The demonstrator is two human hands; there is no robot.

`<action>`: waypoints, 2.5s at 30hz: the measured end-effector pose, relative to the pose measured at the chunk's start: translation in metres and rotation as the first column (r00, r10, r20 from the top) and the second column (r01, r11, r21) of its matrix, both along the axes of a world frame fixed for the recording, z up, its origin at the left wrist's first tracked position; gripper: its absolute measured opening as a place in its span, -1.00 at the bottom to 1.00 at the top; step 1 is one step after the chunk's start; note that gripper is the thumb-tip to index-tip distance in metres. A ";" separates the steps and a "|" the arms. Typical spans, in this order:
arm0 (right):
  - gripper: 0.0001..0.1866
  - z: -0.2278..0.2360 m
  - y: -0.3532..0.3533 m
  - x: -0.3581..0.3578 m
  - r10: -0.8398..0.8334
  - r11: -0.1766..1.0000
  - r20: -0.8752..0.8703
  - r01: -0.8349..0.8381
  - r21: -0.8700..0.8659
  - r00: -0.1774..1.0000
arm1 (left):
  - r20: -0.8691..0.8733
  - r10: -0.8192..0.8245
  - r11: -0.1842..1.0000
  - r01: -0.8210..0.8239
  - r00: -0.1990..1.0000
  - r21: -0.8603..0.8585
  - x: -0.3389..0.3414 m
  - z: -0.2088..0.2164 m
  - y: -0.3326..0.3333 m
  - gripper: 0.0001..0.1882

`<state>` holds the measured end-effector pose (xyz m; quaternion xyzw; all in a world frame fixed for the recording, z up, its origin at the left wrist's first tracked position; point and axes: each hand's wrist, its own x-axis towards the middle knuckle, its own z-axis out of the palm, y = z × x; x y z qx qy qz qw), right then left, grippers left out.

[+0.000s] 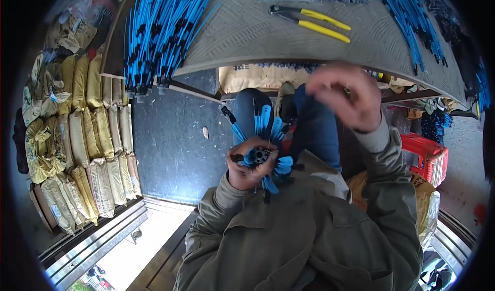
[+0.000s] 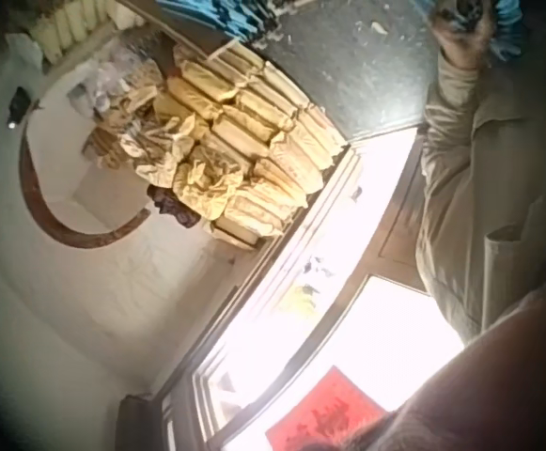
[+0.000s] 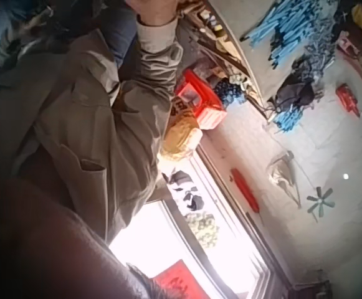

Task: Assemble the ribs of an umbrella into the central hub and secure them using wire and pliers.

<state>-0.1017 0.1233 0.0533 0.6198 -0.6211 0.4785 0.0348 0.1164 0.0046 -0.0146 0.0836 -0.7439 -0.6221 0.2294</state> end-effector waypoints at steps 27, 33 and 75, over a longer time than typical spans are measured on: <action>-0.70 -0.063 0.037 0.091 0.446 0.483 0.767 -0.598 -0.640 -0.461 | 0.138 -0.041 0.942 -0.008 0.990 0.336 0.012 -0.007 -0.034 -0.64; -0.82 -0.025 0.047 0.071 -0.127 0.911 0.730 -0.211 0.353 0.671 | 0.145 -0.093 0.958 0.049 0.985 0.282 0.012 0.005 -0.018 -0.69; -0.71 -0.005 0.040 0.046 0.310 0.660 -0.115 -0.126 0.740 0.944 | -0.007 -0.167 0.966 0.165 0.986 0.198 0.013 -0.006 -0.022 -0.42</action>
